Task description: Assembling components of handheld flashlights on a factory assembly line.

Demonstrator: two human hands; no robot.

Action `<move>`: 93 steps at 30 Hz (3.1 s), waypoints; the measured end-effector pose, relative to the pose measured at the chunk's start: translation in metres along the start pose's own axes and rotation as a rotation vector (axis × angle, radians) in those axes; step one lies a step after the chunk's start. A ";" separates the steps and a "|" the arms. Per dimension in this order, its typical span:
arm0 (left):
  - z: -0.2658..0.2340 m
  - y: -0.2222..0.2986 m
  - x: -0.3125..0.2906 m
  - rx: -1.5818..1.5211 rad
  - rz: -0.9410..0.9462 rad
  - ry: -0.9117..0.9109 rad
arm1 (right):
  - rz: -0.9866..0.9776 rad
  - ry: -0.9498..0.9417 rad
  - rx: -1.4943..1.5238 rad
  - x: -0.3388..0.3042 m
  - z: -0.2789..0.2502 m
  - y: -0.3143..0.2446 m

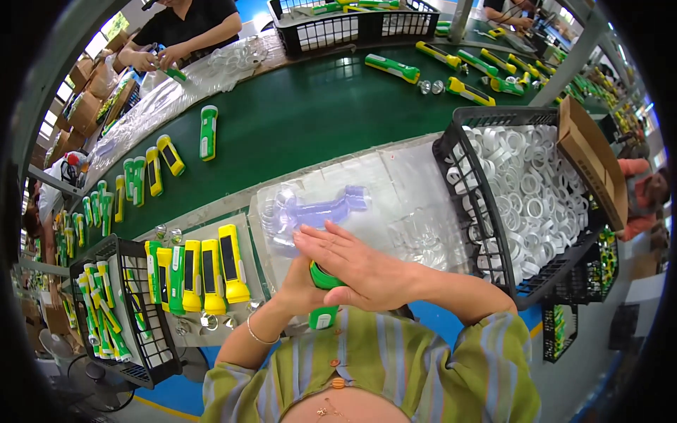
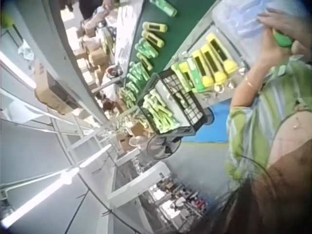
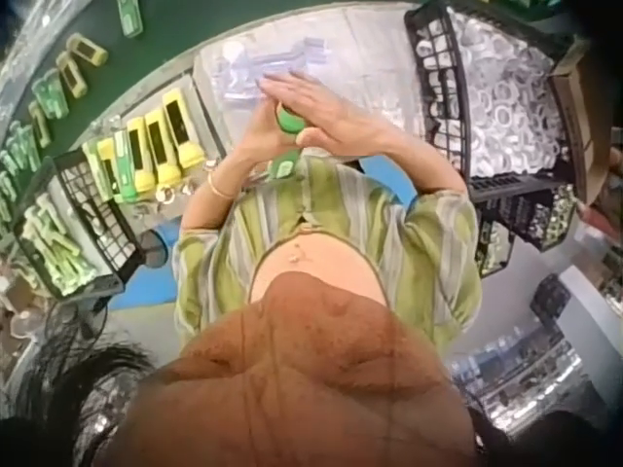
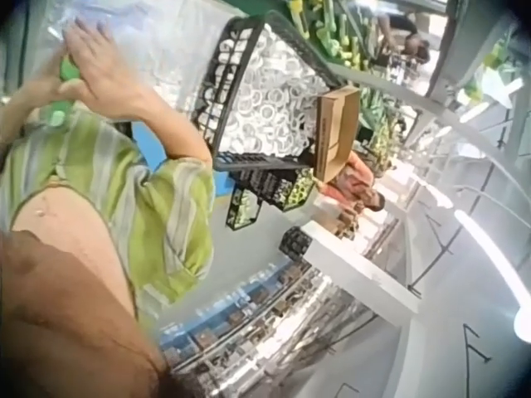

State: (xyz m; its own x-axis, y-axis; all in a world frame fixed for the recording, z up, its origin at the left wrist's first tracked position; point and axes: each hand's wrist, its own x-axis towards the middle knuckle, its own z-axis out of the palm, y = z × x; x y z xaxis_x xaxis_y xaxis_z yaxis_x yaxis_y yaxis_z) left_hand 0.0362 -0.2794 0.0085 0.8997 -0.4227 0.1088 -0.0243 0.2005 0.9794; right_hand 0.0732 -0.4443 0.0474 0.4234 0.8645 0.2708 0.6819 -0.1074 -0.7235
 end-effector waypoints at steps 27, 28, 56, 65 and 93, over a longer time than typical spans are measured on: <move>-0.006 -0.060 -0.031 -0.848 -0.177 0.138 | 0.200 0.581 -0.427 -0.046 0.081 0.100; -0.006 -0.060 -0.031 -0.847 -0.179 0.138 | 0.202 0.582 -0.426 -0.049 0.077 0.099; 0.007 -0.032 -0.012 -0.634 -0.269 0.114 | 0.813 0.725 -0.643 -0.143 -0.131 0.009; 0.014 -0.034 -0.004 -0.603 -0.259 0.079 | 1.074 0.536 -0.525 -0.189 -0.145 0.174; 0.005 -0.042 -0.004 -0.675 -0.233 0.133 | 1.292 0.538 0.318 -0.199 -0.176 0.164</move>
State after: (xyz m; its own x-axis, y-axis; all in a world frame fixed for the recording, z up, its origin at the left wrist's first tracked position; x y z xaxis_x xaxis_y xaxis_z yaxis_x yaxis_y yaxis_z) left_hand 0.0309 -0.2907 -0.0320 0.8951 -0.4185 -0.1539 0.4104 0.6383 0.6512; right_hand 0.2058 -0.7204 -0.0130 0.8511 -0.0475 -0.5228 -0.4770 -0.4858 -0.7325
